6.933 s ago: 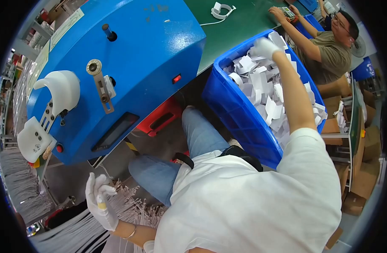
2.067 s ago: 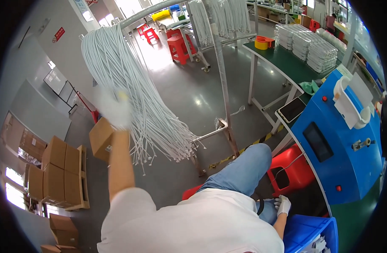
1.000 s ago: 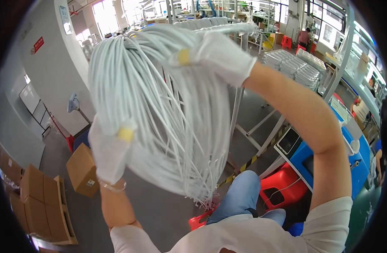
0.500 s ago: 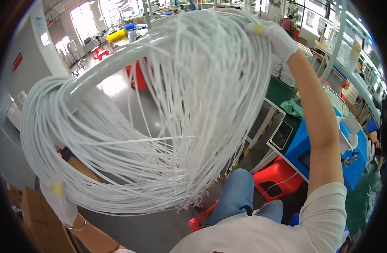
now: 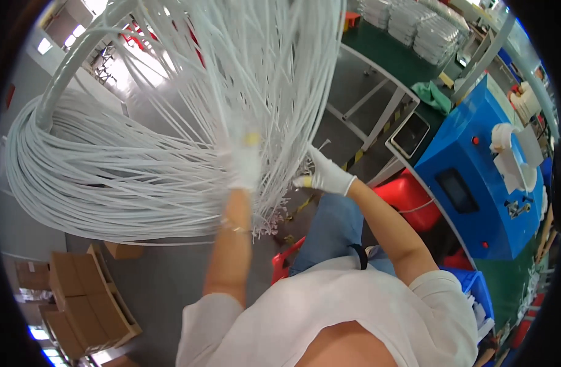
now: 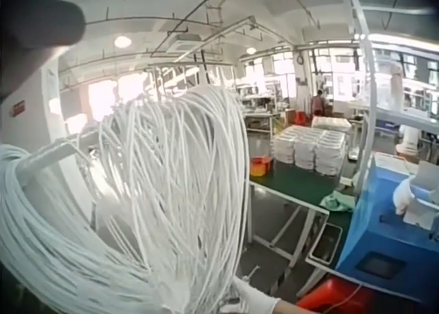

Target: The worker is taking fiber optic cables, inserting them into a testing or processing machine, and then placing them into plastic cases and blue bins.

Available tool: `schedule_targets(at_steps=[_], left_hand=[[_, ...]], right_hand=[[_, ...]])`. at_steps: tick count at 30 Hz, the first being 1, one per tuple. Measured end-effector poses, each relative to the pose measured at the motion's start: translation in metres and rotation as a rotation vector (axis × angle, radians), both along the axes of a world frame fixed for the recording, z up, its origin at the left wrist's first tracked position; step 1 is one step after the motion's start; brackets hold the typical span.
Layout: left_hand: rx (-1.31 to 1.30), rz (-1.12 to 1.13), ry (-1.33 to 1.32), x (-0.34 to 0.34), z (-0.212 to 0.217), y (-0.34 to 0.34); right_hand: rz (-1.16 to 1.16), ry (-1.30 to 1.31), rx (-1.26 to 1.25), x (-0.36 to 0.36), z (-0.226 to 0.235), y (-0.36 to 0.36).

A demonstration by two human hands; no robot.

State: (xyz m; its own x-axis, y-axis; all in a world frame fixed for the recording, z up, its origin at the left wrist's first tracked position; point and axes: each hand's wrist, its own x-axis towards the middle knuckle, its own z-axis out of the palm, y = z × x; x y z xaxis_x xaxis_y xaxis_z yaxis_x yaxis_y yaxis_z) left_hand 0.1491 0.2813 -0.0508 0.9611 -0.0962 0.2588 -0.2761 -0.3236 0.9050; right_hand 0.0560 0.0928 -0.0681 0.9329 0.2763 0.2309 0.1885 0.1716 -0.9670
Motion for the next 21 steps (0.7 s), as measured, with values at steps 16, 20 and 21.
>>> schedule_targets(at_steps=[16,20,21], left_hand=[[-0.282,0.119,0.018,-0.093,-0.031,-0.088],[0.38,0.201,-0.204,-0.03,-0.08,0.039],[0.621,0.241,-0.29,-0.026,-0.091,0.054]], right_hand=[[0.069,-0.536,-0.499,-0.067,0.068,0.084],[-0.467,-0.093,-0.61,0.04,0.044,0.036],[-0.501,-0.187,-0.874,0.061,0.034,0.033]])
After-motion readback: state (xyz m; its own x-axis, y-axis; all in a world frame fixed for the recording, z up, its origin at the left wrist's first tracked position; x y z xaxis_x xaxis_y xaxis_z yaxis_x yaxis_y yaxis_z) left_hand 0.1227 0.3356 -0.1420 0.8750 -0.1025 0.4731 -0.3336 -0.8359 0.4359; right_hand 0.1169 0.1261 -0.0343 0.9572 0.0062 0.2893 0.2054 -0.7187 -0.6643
